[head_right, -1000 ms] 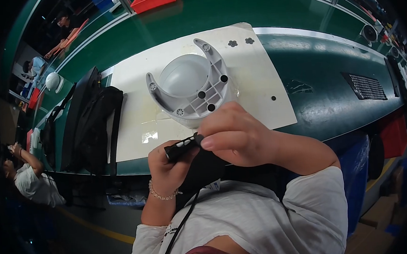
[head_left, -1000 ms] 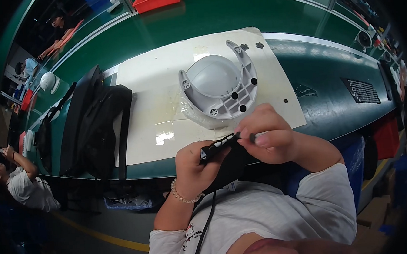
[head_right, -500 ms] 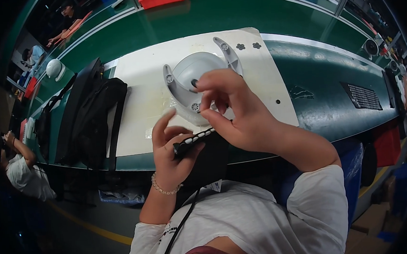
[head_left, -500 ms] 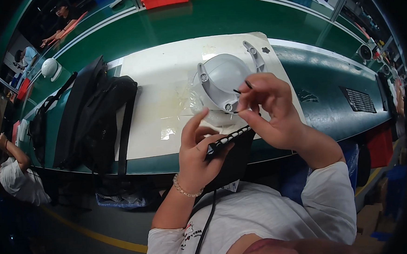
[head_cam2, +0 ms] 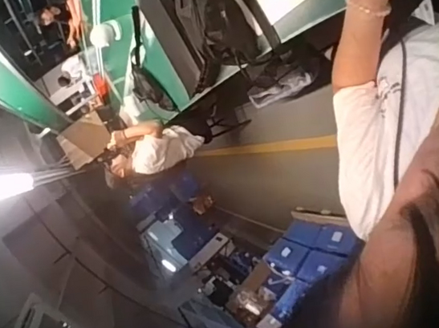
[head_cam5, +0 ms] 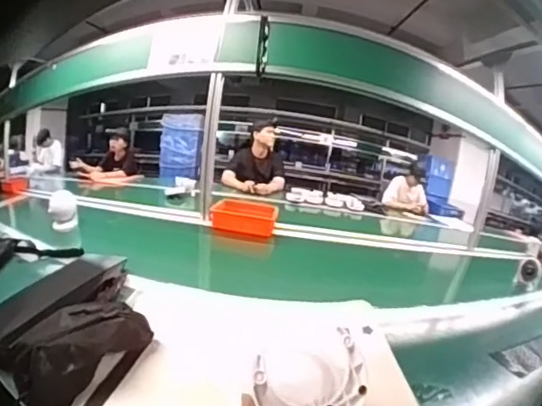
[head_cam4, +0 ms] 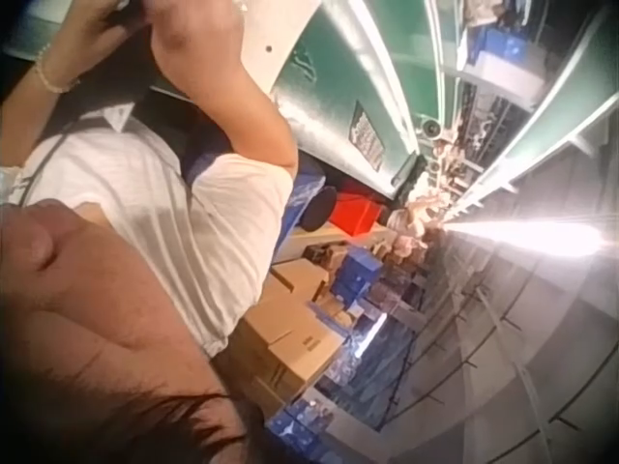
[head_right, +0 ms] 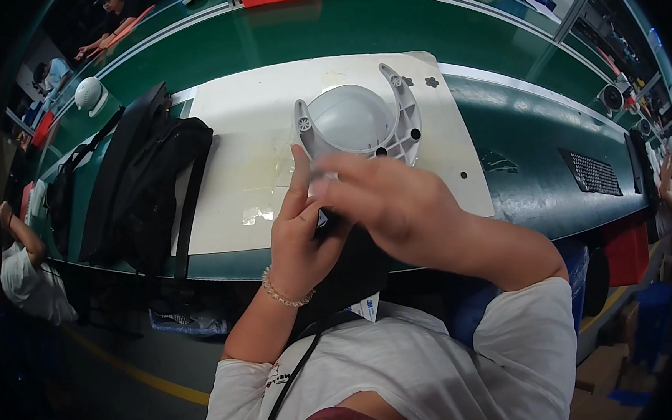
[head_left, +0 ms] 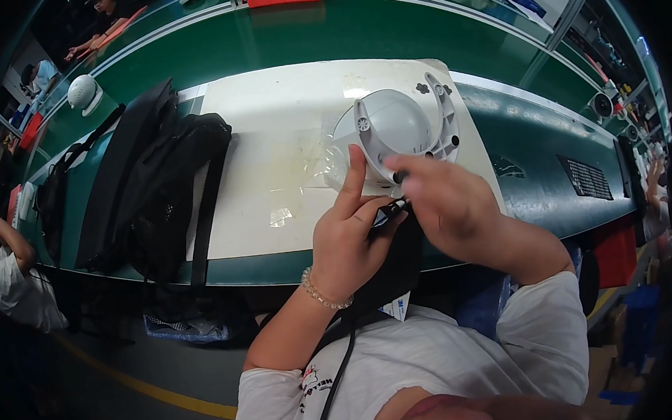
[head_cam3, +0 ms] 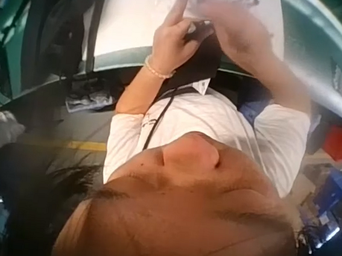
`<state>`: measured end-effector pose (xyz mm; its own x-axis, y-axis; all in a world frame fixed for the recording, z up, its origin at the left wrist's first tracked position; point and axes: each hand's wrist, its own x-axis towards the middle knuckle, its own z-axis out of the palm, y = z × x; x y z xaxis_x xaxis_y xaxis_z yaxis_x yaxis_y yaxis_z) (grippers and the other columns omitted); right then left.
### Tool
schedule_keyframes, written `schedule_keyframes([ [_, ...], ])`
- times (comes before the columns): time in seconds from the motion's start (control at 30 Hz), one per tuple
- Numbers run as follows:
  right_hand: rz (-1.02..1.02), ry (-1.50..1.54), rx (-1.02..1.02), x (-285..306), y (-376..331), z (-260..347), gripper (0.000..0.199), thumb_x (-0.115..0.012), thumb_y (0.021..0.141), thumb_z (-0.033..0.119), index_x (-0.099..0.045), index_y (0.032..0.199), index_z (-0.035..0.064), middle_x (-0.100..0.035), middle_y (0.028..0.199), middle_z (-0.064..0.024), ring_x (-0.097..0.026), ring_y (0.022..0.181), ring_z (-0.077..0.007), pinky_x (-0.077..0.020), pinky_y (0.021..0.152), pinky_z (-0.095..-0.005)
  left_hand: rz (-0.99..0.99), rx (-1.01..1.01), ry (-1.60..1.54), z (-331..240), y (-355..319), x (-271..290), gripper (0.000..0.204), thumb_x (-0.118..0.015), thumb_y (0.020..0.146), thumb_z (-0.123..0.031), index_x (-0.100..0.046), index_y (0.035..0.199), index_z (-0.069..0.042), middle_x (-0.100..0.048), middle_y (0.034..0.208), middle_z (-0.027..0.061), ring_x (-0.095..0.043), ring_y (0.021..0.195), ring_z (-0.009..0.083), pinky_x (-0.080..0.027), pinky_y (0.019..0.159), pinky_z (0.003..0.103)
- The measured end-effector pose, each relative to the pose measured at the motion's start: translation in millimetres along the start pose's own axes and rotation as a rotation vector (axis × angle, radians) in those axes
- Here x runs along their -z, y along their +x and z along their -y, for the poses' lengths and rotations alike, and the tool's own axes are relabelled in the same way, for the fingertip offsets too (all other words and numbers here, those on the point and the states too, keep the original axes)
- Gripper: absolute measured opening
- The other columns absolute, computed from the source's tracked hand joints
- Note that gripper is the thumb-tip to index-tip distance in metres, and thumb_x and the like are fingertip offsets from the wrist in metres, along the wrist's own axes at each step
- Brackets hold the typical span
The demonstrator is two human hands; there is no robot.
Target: Assembling a security camera by fitting the plastic housing and electronic components together.
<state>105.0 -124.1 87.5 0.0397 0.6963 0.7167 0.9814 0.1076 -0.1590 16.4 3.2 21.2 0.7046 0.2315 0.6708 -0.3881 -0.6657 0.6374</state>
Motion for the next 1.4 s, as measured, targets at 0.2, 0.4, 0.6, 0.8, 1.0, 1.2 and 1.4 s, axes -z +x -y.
schedule_keyframes([
  [0.2,-0.011,0.133,-0.187,6,5,0,0.048,-0.062,0.067,-0.004,-0.048,0.111,0.0082,-0.057,0.104,-0.0150,-0.061,0.081,-0.0257,-0.0493,0.064,-0.0305,-0.016,-0.008,0.004,4,0,-3,0.018,-0.069,0.065,-0.008,-0.059,0.078,-0.003,-0.032,0.132,0.0219,-0.062,0.073,0.0244,-0.049,0.060,0.029],
  [0.4,-0.035,0.292,-0.273,-2,39,-33,0.042,-0.053,0.074,-0.002,-0.038,0.112,0.0077,-0.054,0.088,-0.0063,-0.052,0.086,-0.0186,-0.0377,0.084,-0.0338,-0.009,-0.016,-0.023,7,-3,-8,0.017,-0.069,0.065,-0.008,-0.058,0.077,-0.004,-0.030,0.133,0.0211,-0.062,0.071,0.0246,-0.049,0.060,0.030],
  [0.6,0.044,0.290,-0.420,-10,47,-33,0.039,-0.053,0.074,0.002,-0.040,0.110,0.0101,-0.056,0.083,-0.0053,-0.052,0.083,-0.0194,-0.0356,0.079,-0.0349,-0.008,-0.001,-0.024,6,-5,-7,0.017,-0.068,0.065,-0.007,-0.058,0.079,-0.004,-0.029,0.134,0.0199,-0.061,0.072,0.0248,-0.048,0.060,0.030],
  [0.8,0.017,-0.227,-0.106,-4,49,-19,0.034,-0.057,0.072,0.003,-0.050,0.104,0.0093,-0.060,0.080,-0.0003,-0.057,0.076,-0.0154,-0.0323,0.077,-0.0323,0.003,-0.004,-0.037,9,-5,-8,0.022,-0.069,0.064,-0.005,-0.058,0.082,-0.004,-0.030,0.132,0.0238,-0.062,0.077,0.0246,-0.049,0.063,0.029],
  [1.0,0.146,-0.475,0.041,3,47,-1,0.035,-0.061,0.068,0.003,-0.056,0.102,0.0092,-0.062,0.093,-0.0026,-0.059,0.084,-0.0156,-0.0320,0.081,-0.0328,0.007,0.003,-0.027,7,-5,-6,0.017,-0.068,0.066,-0.008,-0.058,0.079,-0.005,-0.029,0.134,0.0191,-0.061,0.070,0.0253,-0.048,0.059,0.030],
  [1.2,-0.053,-0.150,-0.274,26,34,-44,0.019,-0.062,0.073,0.013,-0.056,0.090,0.0073,-0.053,0.108,-0.0105,-0.049,0.103,-0.0248,-0.0321,0.089,-0.0362,0.033,0.027,-0.002,6,-6,-5,0.020,-0.070,0.064,-0.006,-0.059,0.080,-0.004,-0.030,0.133,0.0228,-0.061,0.078,0.0242,-0.049,0.063,0.029],
  [1.4,-0.125,0.447,-0.669,31,13,-90,0.017,-0.051,0.086,0.022,-0.055,0.085,0.0051,-0.041,0.123,-0.0078,-0.040,0.109,-0.0172,-0.0308,0.092,-0.0311,-0.003,0.002,0.011,5,-4,-8,0.019,-0.070,0.063,-0.007,-0.059,0.077,-0.002,-0.031,0.133,0.0201,-0.062,0.072,0.0225,-0.049,0.059,0.028],
])
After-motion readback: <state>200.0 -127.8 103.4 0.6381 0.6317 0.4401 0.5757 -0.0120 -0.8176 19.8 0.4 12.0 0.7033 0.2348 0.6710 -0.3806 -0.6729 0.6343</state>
